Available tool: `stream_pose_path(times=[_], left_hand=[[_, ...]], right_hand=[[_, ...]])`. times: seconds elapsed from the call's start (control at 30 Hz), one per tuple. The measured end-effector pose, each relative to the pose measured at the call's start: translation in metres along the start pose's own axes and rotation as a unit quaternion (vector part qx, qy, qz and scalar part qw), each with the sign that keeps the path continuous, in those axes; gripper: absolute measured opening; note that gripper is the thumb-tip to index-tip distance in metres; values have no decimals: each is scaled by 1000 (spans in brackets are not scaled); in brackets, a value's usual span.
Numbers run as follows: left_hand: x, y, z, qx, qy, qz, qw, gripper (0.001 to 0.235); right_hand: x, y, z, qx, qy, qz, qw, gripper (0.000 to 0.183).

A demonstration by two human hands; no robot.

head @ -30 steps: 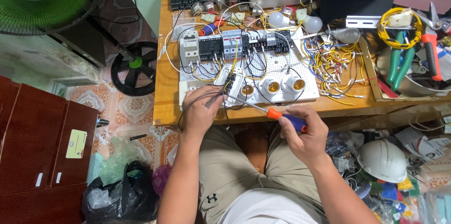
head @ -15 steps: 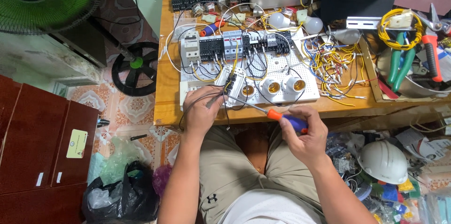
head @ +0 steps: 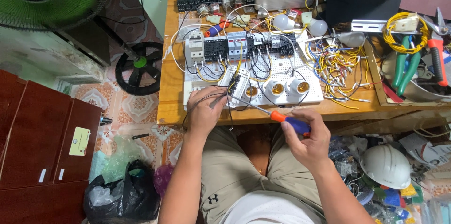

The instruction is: The person strips a black wire with a screwdriver, then connects it to a white switch module on a breadboard. They continue to route and secure wires to the switch and nearby components, adjusting connections by hand.

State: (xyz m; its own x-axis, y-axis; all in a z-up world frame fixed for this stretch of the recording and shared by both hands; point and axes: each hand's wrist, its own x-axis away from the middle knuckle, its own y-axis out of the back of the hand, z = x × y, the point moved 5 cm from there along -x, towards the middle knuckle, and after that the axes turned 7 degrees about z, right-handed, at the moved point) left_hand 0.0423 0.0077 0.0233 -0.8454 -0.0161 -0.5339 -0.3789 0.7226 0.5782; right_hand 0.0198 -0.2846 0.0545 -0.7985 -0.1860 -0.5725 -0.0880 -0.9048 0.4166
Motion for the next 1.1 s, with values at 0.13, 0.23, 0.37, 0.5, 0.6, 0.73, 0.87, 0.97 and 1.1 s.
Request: stream_pose_path(times=[0.13, 0.23, 0.37, 0.5, 0.6, 0.73, 0.87, 0.97, 1.1], left_hand=[[0, 1, -2, -9, -6, 0, 1000, 12], [1, 1, -2, 1, 3, 1, 1000, 13], [0, 0, -1, -3, 0, -4, 1000, 13], [0, 2, -2, -7, -3, -2, 1000, 13], [-2, 3, -3, 1, -9, -1, 1000, 12], [-3, 6, -9, -13, -10, -11, 1000, 9], [0, 4, -6, -2, -10, -19, 1000, 11], [-2, 4, -6, 0, -11, -21, 1000, 10], [-1, 3, -4, 1, -13, -21, 1000, 10]], right_hand=[[6, 0, -15, 8, -19, -4, 1000, 20], [-1, 0, 1, -32, 17, 7, 999, 30], [3, 0, -4, -1, -2, 3, 1000, 26], [-1, 0, 5, 3, 0, 12, 1000, 34], [13, -3, -23, -8, -42, 17, 999, 26], [5, -4, -4, -34, -19, 28, 999, 42], [12, -5, -12, -35, -56, 25, 997, 37], [5, -6, 0, -22, -23, 26, 999, 37], [12, -4, -21, -2, -8, 9, 1000, 17]])
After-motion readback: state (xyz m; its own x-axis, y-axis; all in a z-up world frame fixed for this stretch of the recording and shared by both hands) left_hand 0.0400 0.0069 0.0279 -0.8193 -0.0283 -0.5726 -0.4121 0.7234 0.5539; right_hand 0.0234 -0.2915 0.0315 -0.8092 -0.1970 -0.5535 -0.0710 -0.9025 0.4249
